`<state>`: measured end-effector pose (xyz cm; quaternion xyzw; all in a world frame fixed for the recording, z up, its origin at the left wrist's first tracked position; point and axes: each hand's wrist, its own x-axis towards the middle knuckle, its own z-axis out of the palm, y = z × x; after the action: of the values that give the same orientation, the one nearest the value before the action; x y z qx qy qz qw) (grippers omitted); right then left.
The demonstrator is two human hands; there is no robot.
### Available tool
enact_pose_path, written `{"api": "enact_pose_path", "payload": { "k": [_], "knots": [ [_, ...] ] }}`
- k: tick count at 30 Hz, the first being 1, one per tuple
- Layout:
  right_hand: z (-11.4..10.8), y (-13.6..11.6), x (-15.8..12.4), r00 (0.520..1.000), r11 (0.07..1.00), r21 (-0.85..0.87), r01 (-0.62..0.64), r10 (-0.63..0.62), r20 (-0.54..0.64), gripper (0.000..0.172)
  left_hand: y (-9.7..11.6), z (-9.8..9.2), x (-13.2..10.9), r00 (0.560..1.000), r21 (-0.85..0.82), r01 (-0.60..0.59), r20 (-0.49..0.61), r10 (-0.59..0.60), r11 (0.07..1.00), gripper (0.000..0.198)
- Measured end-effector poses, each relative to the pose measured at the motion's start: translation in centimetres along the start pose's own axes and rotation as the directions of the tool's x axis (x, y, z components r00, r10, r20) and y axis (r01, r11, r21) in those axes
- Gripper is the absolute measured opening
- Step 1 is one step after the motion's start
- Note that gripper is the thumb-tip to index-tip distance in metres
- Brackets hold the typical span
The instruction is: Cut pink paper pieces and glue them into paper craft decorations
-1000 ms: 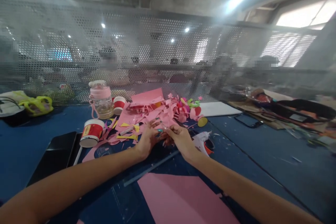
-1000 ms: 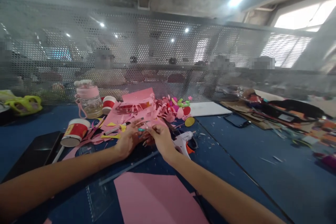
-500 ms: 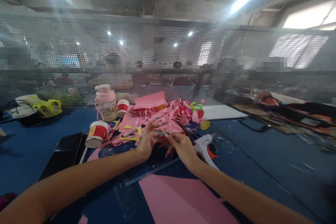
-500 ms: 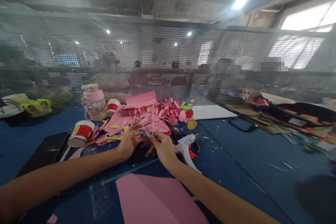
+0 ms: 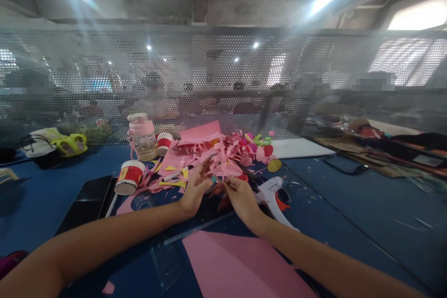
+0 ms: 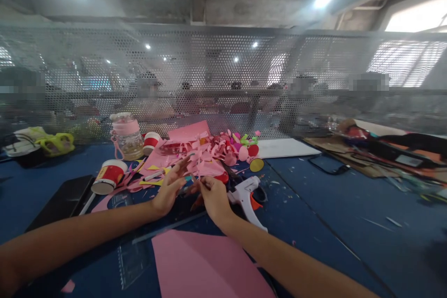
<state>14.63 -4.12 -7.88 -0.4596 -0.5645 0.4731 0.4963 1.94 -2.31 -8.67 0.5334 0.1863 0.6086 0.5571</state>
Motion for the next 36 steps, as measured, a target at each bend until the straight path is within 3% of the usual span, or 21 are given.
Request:
{"api": "enact_pose_path", "payload": {
  "k": [3, 10, 14, 22, 27, 31, 36],
  "knots": [
    [0.1, -0.3, -0.2, 1.0, 1.0, 0.004, -0.018, 0.018, 0.017, 0.035, 0.2, 0.3, -0.1, 0.995, -0.033, 0.09, 0.04, -0.089, 0.995, 0.061],
    [0.2, -0.5, -0.4, 0.999, 0.999, 0.017, -0.037, 0.036, 0.019, 0.039, 0.2, 0.6, 0.0, 0.984, -0.04, 0.175, -0.022, -0.176, 0.984, 0.067],
    [0.0, 0.0, -0.3, 0.999, 1.0, 0.018, -0.005, 0.005, 0.045, 0.039, 0.2, 0.7, 0.2, 0.981, -0.079, 0.172, -0.079, -0.178, 0.982, 0.07],
    [-0.1, 0.5, -0.2, 0.999, 1.0, -0.015, 0.002, -0.001, 0.052, 0.037, -0.3, 0.3, 0.6, 0.978, -0.097, 0.177, -0.093, -0.186, 0.979, 0.082],
    [0.0, 0.3, -0.3, 1.0, 1.0, -0.008, -0.019, 0.019, 0.019, 0.038, -0.9, -0.2, 0.8, 0.966, -0.104, 0.194, -0.156, -0.209, 0.975, 0.078],
    [0.0, 0.3, -0.2, 0.999, 0.999, 0.006, -0.038, 0.038, 0.036, 0.038, -1.3, -0.5, 1.0, 0.958, -0.154, 0.231, -0.137, -0.252, 0.961, 0.076],
    [0.0, 0.6, -0.2, 0.999, 0.999, 0.018, -0.027, 0.027, 0.033, 0.038, -1.3, -0.9, 1.0, 0.968, -0.126, 0.186, -0.149, -0.204, 0.974, 0.069]
  ]
}}
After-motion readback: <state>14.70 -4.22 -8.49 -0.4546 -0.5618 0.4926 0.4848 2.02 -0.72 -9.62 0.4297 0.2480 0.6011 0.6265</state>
